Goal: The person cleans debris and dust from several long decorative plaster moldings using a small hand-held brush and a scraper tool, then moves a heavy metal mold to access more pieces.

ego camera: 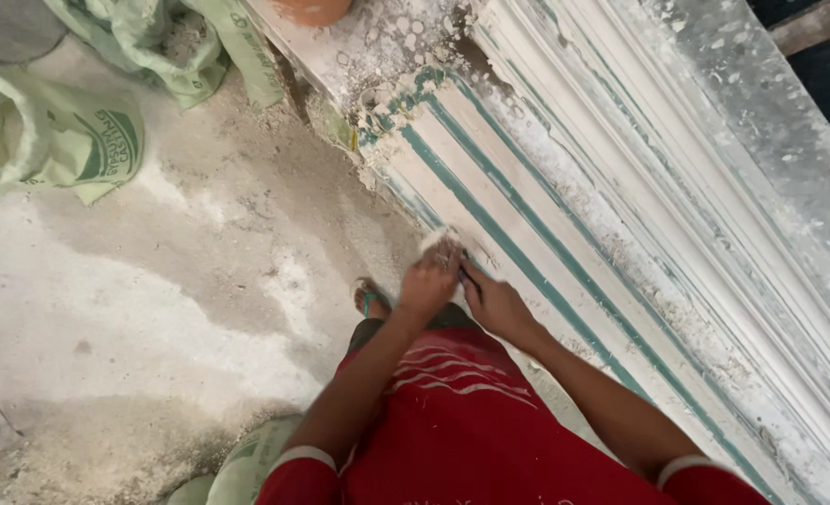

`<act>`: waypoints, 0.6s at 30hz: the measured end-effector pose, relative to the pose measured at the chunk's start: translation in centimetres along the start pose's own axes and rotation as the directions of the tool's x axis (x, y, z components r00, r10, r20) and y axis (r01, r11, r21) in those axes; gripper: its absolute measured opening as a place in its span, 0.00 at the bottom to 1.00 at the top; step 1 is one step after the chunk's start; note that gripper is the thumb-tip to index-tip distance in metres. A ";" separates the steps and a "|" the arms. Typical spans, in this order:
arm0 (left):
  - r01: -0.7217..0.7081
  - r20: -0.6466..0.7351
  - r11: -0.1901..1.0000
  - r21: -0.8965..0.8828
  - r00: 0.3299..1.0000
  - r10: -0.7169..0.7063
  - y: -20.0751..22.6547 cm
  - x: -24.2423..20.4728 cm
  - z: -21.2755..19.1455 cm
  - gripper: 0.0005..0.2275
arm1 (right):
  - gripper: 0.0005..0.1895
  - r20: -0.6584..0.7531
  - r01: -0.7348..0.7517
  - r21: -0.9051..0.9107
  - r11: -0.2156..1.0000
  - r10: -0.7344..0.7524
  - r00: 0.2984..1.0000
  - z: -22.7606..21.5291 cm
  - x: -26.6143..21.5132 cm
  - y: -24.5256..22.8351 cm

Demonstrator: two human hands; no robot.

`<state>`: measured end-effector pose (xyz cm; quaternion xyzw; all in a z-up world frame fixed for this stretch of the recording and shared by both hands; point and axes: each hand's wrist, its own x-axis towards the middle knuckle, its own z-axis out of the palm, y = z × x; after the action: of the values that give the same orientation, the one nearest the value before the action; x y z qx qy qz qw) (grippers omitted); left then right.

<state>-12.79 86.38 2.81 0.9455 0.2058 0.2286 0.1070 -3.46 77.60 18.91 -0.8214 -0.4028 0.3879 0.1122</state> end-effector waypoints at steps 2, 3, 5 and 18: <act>0.022 0.011 0.999 0.041 1.000 -0.023 -4.5 2.8 0.4 0.16 | 0.27 -0.040 0.072 -0.003 0.997 -0.072 0.997 0.1 4.4 -1.2; 0.046 0.017 0.996 0.080 0.999 -0.048 -6.5 4.2 0.7 0.15 | 0.25 -0.080 0.145 -0.014 0.989 -0.145 0.986 0.2 6.4 -1.7; 0.079 -0.011 0.991 0.110 0.997 -0.078 -10.1 6.4 -0.5 0.15 | 0.26 -0.096 0.175 0.012 0.984 -0.173 0.980 0.3 10.5 -3.5; 0.117 0.041 0.992 0.049 0.992 -0.120 -5.5 4.1 -1.0 0.13 | 0.26 -0.079 0.117 0.113 0.987 -0.108 0.991 -1.2 5.4 -3.8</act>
<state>-11.79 93.17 3.63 0.9386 0.2645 0.1961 0.1029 -2.77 84.21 18.62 -0.8028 -0.4206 0.3739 0.1968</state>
